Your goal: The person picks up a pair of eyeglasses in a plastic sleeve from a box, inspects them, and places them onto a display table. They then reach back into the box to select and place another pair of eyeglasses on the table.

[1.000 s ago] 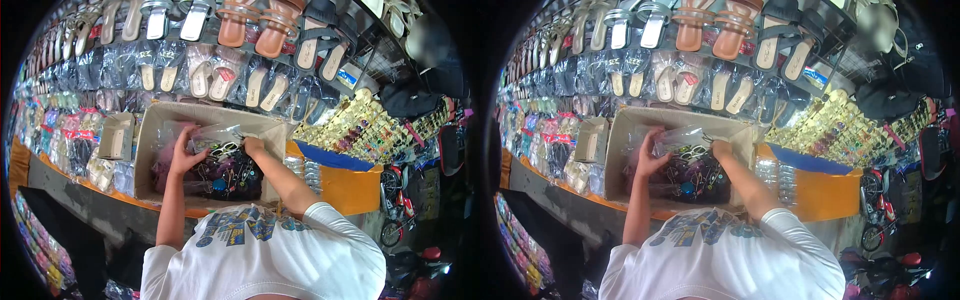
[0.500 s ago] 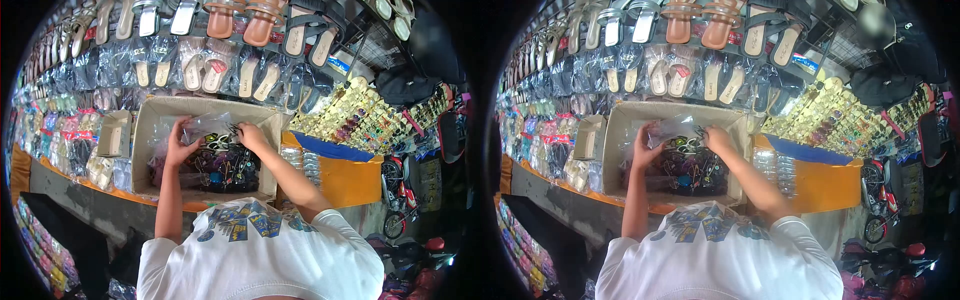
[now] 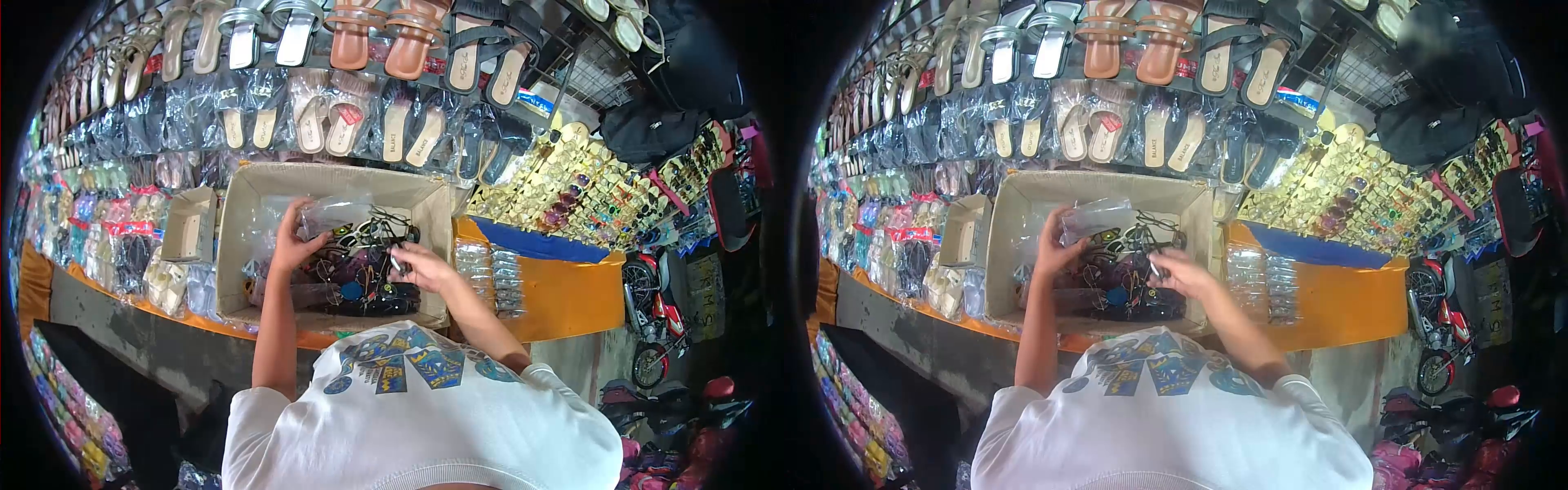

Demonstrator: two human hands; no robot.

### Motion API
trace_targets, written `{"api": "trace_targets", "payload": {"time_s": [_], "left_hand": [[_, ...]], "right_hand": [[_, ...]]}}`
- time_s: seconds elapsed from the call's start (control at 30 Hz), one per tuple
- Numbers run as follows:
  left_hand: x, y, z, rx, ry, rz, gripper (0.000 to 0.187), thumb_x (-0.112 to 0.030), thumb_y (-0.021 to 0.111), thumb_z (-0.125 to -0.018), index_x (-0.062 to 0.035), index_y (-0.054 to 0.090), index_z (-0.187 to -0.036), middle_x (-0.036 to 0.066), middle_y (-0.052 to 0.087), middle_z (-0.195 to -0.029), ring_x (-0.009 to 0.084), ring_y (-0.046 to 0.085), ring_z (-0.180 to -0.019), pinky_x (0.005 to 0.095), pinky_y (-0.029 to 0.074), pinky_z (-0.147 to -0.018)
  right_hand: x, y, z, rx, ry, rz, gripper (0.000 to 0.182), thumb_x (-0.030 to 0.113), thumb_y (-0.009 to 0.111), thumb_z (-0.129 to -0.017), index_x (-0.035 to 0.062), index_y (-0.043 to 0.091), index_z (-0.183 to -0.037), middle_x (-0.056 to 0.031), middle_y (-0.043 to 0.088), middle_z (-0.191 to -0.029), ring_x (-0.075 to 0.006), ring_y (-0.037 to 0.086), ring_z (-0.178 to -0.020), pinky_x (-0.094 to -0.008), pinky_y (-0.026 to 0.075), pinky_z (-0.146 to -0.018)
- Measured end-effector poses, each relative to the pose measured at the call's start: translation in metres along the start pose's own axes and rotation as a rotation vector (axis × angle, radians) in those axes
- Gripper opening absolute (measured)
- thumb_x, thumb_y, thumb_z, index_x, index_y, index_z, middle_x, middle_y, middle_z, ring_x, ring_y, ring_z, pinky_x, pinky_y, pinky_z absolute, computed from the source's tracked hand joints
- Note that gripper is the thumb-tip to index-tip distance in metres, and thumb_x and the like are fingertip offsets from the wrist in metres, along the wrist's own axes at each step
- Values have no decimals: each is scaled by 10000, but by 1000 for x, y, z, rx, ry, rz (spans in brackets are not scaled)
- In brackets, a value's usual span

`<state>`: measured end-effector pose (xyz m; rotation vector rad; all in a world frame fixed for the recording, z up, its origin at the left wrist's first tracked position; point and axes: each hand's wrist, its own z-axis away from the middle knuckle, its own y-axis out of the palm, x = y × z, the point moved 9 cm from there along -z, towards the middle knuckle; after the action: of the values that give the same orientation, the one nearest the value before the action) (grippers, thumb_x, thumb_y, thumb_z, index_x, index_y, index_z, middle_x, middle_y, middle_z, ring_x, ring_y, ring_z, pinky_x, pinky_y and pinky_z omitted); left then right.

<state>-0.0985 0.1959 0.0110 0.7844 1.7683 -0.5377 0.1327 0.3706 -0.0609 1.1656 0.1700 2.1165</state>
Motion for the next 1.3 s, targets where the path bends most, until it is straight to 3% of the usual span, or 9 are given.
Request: {"api": "trace_targets", "payload": {"time_s": [0.13,0.2,0.33,0.4,0.5,0.57,0.77,0.9,1.3], "left_hand": [[7,1,1,30,5,-43,796,92,850,-738,-63,490,-1431,57,613,-1297,172,599,-1210,326,487,-1029],[9,3,1,42,12,-4,794,97,849,-736,-65,495,-1428,50,611,-1296,172,602,-1199,323,486,-1028],[2,7,4,92,11,-72,791,110,838,-743,-70,496,-1434,40,615,-1280,165,609,-1168,315,492,-1013],[6,10,5,128,-27,-5,793,118,831,-746,-72,494,-1438,40,618,-1277,160,608,-1167,313,494,-1009],[13,16,6,184,-92,127,800,134,818,-750,-76,489,-1449,39,622,-1269,153,607,-1160,306,494,-1003],[15,20,6,206,-119,194,806,143,811,-750,-76,486,-1455,37,624,-1263,150,607,-1156,301,492,-999],[9,17,7,176,-57,104,830,166,799,-747,-79,474,-1470,45,603,-1320,157,575,-1212,306,475,-1031],[9,26,12,252,-137,215,835,191,784,-746,-84,475,-1471,43,567,-1367,157,533,-1265,310,449,-1064],[15,33,15,304,-179,249,804,184,783,-753,-89,492,-1451,15,565,-1347,128,544,-1201,286,460,-1003]], "right_hand": [[0,9,13,63,-131,366,261,136,684,-1005,3,595,-1211,-66,645,-1002,-191,715,-844,-347,616,-773],[17,-2,25,-168,-249,616,328,88,691,-988,-33,540,-1253,-85,634,-1026,-214,742,-818,-325,596,-738],[51,-11,43,-172,-522,308,376,45,674,-987,-64,511,-1309,-140,678,-1102,-244,760,-855,-305,605,-729],[71,-11,66,-273,-579,371,345,85,713,-988,-63,637,-1290,-95,748,-1029,-172,741,-918,-264,577,-770],[82,-27,77,-362,-630,468,343,107,735,-979,-53,677,-1277,-82,754,-1037,-120,713,-886,-239,547,-790],[84,-30,79,-293,-718,458,369,140,755,-969,-20,691,-1295,-56,751,-1034,-93,682,-859,-244,533,-796],[84,-24,92,-314,-654,647,350,201,779,-954,65,733,-1274,12,715,-849,-51,590,-737,-243,476,-690],[84,-22,86,-297,-646,712,333,217,776,-959,65,743,-1254,52,636,-740,-37,509,-674,-238,426,-631],[81,-23,82,-249,-574,836,307,229,777,-955,86,759,-1226,68,598,-702,-39,493,-642,-239,413,-596]]}}
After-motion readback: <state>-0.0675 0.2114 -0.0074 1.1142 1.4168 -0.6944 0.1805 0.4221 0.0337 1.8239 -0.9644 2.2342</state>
